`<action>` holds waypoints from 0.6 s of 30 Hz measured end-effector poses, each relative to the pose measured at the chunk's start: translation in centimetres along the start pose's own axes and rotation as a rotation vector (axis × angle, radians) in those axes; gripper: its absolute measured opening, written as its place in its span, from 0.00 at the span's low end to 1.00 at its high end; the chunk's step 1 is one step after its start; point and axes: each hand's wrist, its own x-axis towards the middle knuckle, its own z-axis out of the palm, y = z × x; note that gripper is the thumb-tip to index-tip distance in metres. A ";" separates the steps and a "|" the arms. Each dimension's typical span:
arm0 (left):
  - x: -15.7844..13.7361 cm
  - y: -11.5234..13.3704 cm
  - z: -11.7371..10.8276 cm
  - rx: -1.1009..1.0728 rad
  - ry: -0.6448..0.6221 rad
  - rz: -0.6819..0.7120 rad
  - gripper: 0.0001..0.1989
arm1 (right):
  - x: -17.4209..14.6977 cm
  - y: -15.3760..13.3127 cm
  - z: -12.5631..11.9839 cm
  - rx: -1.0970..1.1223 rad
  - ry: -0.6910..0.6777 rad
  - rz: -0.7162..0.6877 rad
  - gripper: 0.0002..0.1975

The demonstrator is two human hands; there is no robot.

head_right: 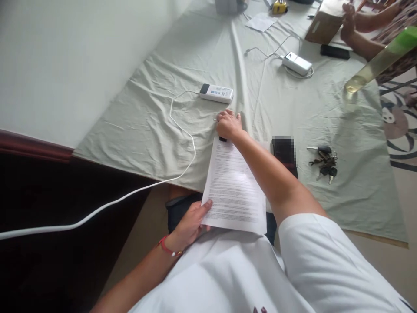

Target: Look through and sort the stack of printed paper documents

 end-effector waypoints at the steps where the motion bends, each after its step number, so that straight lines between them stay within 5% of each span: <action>1: -0.1 0.0 -0.1 0.007 0.006 0.001 0.34 | 0.5 0.3 -0.3 -0.007 0.004 -0.001 0.21; 7: -1.6 -0.8 -0.4 0.014 0.055 -0.037 0.35 | 4.2 2.4 -3.3 0.026 0.259 0.048 0.28; 10: -2.1 -1.1 -0.3 0.005 0.076 -0.030 0.36 | 3.6 2.9 -4.9 0.116 0.442 0.044 0.34; 13: -2.4 -1.1 -0.3 -0.002 0.063 -0.015 0.36 | -0.9 2.8 -6.1 0.202 0.563 0.000 0.34; 18: -2.5 -0.6 -0.3 0.004 0.016 -0.006 0.34 | -14.1 3.4 -6.8 0.394 0.581 0.117 0.27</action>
